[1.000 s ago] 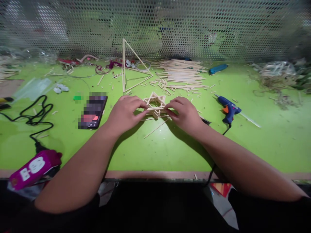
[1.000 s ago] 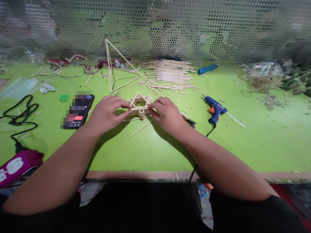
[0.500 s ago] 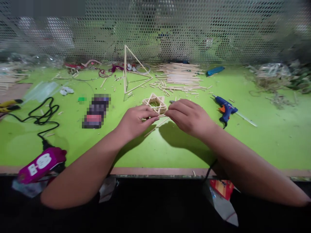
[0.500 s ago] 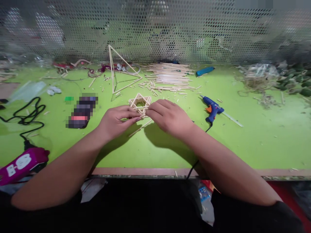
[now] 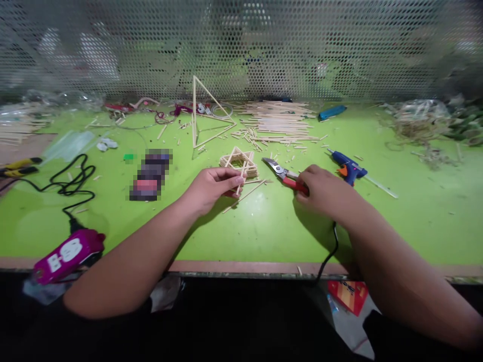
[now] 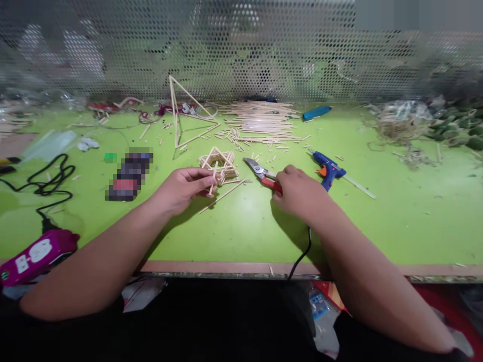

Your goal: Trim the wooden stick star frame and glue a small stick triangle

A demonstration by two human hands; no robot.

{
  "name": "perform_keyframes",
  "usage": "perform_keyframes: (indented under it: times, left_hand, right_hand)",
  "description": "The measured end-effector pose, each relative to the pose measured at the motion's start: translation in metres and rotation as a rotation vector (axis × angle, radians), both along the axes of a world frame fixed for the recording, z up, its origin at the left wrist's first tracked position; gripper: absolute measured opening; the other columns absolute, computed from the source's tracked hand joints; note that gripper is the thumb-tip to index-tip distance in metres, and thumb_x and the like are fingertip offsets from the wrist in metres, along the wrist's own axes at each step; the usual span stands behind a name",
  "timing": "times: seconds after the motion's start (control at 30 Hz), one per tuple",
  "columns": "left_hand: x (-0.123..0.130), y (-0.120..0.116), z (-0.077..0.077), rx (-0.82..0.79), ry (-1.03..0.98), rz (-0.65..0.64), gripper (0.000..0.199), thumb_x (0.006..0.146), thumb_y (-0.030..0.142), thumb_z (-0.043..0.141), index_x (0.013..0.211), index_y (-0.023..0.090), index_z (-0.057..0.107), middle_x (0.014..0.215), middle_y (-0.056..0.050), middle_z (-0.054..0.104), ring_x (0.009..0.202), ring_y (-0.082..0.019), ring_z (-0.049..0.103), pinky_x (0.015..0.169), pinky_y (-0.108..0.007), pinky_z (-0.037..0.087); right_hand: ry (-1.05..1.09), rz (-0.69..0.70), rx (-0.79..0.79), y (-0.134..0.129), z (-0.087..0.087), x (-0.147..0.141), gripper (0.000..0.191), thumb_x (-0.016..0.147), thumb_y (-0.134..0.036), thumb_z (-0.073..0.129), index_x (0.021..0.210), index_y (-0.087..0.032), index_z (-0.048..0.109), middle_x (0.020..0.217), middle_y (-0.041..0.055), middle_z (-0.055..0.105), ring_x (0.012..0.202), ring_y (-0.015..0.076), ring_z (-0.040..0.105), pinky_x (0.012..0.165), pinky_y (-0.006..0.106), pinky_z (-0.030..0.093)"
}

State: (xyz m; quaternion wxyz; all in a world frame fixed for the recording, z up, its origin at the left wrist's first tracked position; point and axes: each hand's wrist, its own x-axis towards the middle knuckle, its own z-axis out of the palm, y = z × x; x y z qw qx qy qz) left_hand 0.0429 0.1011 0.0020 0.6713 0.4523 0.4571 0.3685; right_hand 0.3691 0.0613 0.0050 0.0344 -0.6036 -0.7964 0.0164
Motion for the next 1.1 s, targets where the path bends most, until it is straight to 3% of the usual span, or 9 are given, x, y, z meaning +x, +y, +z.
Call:
perform_keyframes:
  times: [0.1, 0.17, 0.3, 0.4, 0.53, 0.6, 0.7, 0.77, 1.1]
  left_hand:
    - [0.000, 0.000, 0.000, 0.002, -0.022, 0.005, 0.043, 0.068, 0.045, 0.107, 0.096, 0.019, 0.087, 0.093, -0.007, 0.084, 0.074, -0.015, 0.075, 0.070, -0.032, 0.067]
    - [-0.001, -0.001, 0.000, 0.018, -0.023, 0.019, 0.042, 0.069, 0.045, 0.106, 0.096, 0.019, 0.087, 0.093, -0.007, 0.084, 0.076, -0.016, 0.075, 0.071, -0.032, 0.067]
    - [-0.003, -0.001, 0.001, 0.051, -0.017, 0.035, 0.041, 0.072, 0.046, 0.104, 0.099, 0.020, 0.088, 0.093, -0.007, 0.084, 0.079, -0.018, 0.078, 0.075, -0.034, 0.068]
    - [-0.004, -0.002, 0.002, 0.082, -0.019, 0.045, 0.040, 0.074, 0.047, 0.103, 0.101, 0.021, 0.089, 0.096, -0.008, 0.086, 0.081, -0.019, 0.079, 0.075, -0.034, 0.068]
    - [-0.005, -0.003, 0.003, 0.135, -0.029, 0.062, 0.034, 0.077, 0.044, 0.102, 0.099, 0.022, 0.090, 0.090, -0.006, 0.085, 0.075, -0.016, 0.076, 0.073, -0.031, 0.065]
    - [-0.006, -0.003, 0.003, 0.178, -0.018, 0.072, 0.030, 0.078, 0.043, 0.101, 0.098, 0.023, 0.090, 0.087, -0.005, 0.084, 0.073, -0.016, 0.075, 0.072, -0.031, 0.065]
    - [-0.007, -0.004, 0.003, 0.232, 0.008, 0.086, 0.028, 0.079, 0.042, 0.101, 0.098, 0.024, 0.090, 0.083, -0.004, 0.083, 0.071, -0.016, 0.074, 0.073, -0.033, 0.064]
    - [-0.007, -0.005, 0.004, 0.253, 0.028, 0.083, 0.028, 0.079, 0.041, 0.101, 0.097, 0.024, 0.090, 0.081, -0.003, 0.082, 0.069, -0.015, 0.072, 0.073, -0.033, 0.064]
    - [-0.004, -0.008, 0.009, 0.272, 0.127, 0.080, 0.035, 0.075, 0.048, 0.101, 0.096, 0.022, 0.090, 0.081, -0.004, 0.082, 0.066, -0.015, 0.070, 0.070, -0.034, 0.063]
  right_hand:
    - [0.030, -0.077, 0.159, 0.002, -0.018, -0.013, 0.013, 0.082, -0.027, 0.074, 0.085, -0.024, 0.061, 0.089, 0.0130, 0.065, 0.071, 0.0260, 0.056, 0.059, 0.039, 0.038]
    - [0.120, -0.107, 0.193, 0.005, -0.019, -0.016, 0.018, 0.083, -0.028, 0.074, 0.080, -0.026, 0.056, 0.080, 0.0102, 0.062, 0.065, 0.0238, 0.051, 0.058, 0.039, 0.036]
    - [0.294, -0.268, 0.009, 0.009, 0.004, -0.005, 0.034, 0.085, -0.033, 0.074, 0.069, -0.029, 0.044, 0.059, 0.0020, 0.052, 0.054, 0.0204, 0.043, 0.053, 0.038, 0.030]
    - [0.520, -0.333, -0.050, 0.004, 0.028, 0.003, 0.028, 0.092, -0.038, 0.071, 0.072, -0.028, 0.054, 0.062, 0.0005, 0.057, 0.057, 0.0209, 0.050, 0.056, 0.037, 0.036]
    - [0.871, -0.079, -0.279, -0.005, 0.039, 0.000, 0.028, 0.103, -0.045, 0.066, 0.081, -0.027, 0.064, 0.072, 0.0008, 0.065, 0.066, 0.0214, 0.061, 0.065, 0.039, 0.048]
    - [0.901, 0.090, -0.304, -0.008, 0.037, -0.005, 0.026, 0.104, -0.044, 0.068, 0.085, -0.027, 0.067, 0.078, 0.0011, 0.065, 0.071, 0.0213, 0.063, 0.069, 0.039, 0.051]
    - [0.843, 0.288, -0.261, -0.009, 0.032, -0.011, 0.014, 0.105, -0.038, 0.069, 0.099, -0.028, 0.077, 0.100, 0.0057, 0.071, 0.093, 0.0248, 0.068, 0.083, 0.042, 0.056]
    - [0.822, 0.337, -0.240, -0.009, 0.030, -0.013, 0.013, 0.106, -0.034, 0.069, 0.107, -0.029, 0.081, 0.107, 0.0073, 0.071, 0.102, 0.0263, 0.068, 0.088, 0.043, 0.057]
    - [0.793, 0.354, -0.225, -0.011, 0.029, -0.015, 0.017, 0.106, -0.030, 0.068, 0.115, -0.029, 0.083, 0.107, 0.0080, 0.071, 0.101, 0.0270, 0.067, 0.086, 0.045, 0.057]
